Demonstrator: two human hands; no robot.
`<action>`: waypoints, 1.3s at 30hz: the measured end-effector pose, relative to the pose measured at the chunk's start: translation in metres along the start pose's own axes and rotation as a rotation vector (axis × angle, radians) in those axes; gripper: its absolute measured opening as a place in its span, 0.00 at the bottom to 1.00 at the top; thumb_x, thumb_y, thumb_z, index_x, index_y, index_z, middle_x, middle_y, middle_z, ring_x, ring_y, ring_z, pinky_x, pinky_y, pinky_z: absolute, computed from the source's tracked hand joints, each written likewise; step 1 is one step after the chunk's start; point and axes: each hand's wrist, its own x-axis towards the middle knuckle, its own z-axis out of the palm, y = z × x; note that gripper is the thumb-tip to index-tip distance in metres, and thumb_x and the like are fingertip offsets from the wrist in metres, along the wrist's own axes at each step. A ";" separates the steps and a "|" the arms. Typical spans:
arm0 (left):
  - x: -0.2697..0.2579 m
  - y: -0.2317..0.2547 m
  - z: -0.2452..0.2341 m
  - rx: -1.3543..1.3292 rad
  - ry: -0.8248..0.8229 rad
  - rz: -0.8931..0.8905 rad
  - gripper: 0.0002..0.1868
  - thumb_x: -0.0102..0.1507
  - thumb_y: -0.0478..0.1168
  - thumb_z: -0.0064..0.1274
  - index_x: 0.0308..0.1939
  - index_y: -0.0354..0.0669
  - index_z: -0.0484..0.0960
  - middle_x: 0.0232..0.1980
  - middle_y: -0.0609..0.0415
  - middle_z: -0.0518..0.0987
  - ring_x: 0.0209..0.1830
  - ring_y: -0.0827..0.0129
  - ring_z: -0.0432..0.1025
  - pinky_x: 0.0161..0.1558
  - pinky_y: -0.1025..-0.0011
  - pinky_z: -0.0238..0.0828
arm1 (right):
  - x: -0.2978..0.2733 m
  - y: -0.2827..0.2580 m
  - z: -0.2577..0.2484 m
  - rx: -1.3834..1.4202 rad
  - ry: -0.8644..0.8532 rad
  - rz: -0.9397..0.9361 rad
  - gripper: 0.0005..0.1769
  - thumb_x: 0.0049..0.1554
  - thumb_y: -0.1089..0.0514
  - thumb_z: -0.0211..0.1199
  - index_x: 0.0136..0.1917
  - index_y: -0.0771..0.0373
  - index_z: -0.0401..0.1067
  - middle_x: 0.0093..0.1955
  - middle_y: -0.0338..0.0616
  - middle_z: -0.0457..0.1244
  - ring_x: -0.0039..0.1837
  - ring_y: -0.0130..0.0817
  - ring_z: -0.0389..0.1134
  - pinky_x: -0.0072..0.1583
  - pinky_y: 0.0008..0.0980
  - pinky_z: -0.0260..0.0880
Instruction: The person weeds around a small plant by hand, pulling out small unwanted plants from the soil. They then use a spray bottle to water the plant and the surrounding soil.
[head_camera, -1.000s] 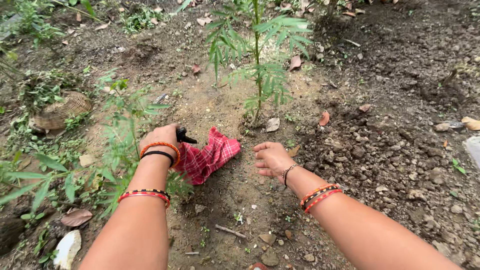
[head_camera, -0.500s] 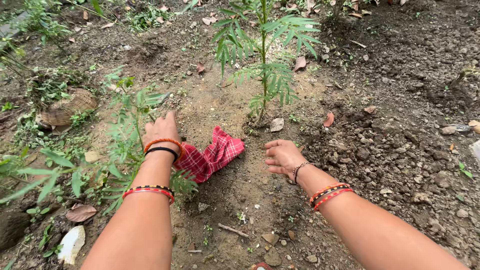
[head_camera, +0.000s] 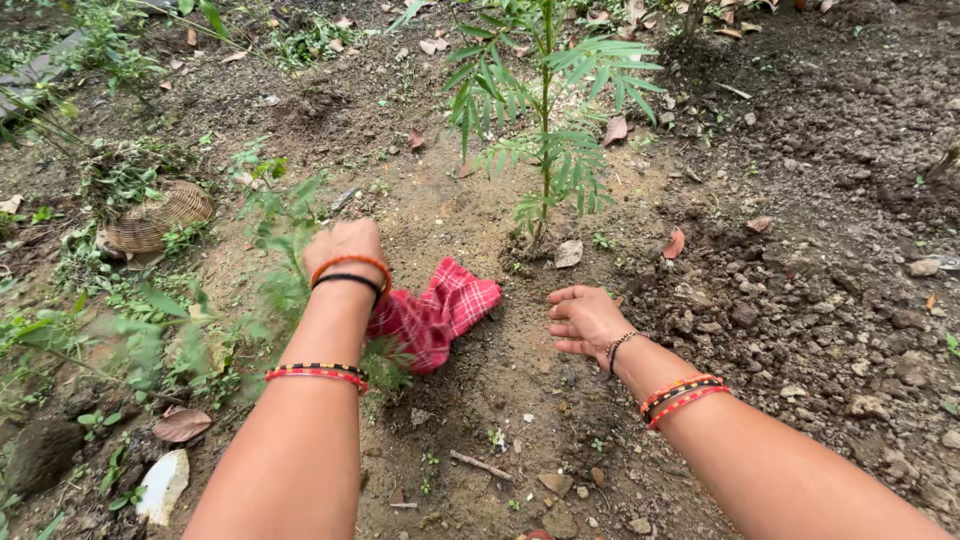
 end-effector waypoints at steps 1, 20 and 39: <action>-0.001 0.005 -0.008 0.004 -0.029 0.033 0.15 0.64 0.37 0.55 0.54 0.43 0.85 0.60 0.42 0.81 0.60 0.49 0.76 0.57 0.55 0.75 | 0.001 0.001 -0.001 -0.006 0.002 0.001 0.17 0.61 0.61 0.56 0.64 0.59 0.69 0.54 0.39 0.66 0.49 0.31 0.69 0.51 0.39 0.76; -0.062 0.161 -0.008 -0.119 -0.250 0.422 0.28 0.53 0.43 0.70 0.56 0.43 0.83 0.60 0.41 0.80 0.60 0.51 0.77 0.59 0.56 0.75 | 0.004 0.017 0.004 -0.102 -0.048 -0.051 0.34 0.55 0.59 0.63 0.74 0.53 0.61 0.57 0.39 0.67 0.57 0.34 0.69 0.54 0.41 0.74; -0.066 0.137 -0.024 -0.052 -0.530 0.320 0.45 0.52 0.62 0.67 0.69 0.49 0.72 0.69 0.47 0.75 0.68 0.54 0.72 0.65 0.50 0.71 | -0.021 0.009 0.037 -0.471 -0.051 -0.227 0.56 0.44 0.63 0.75 0.79 0.50 0.49 0.68 0.42 0.60 0.56 0.39 0.72 0.50 0.38 0.76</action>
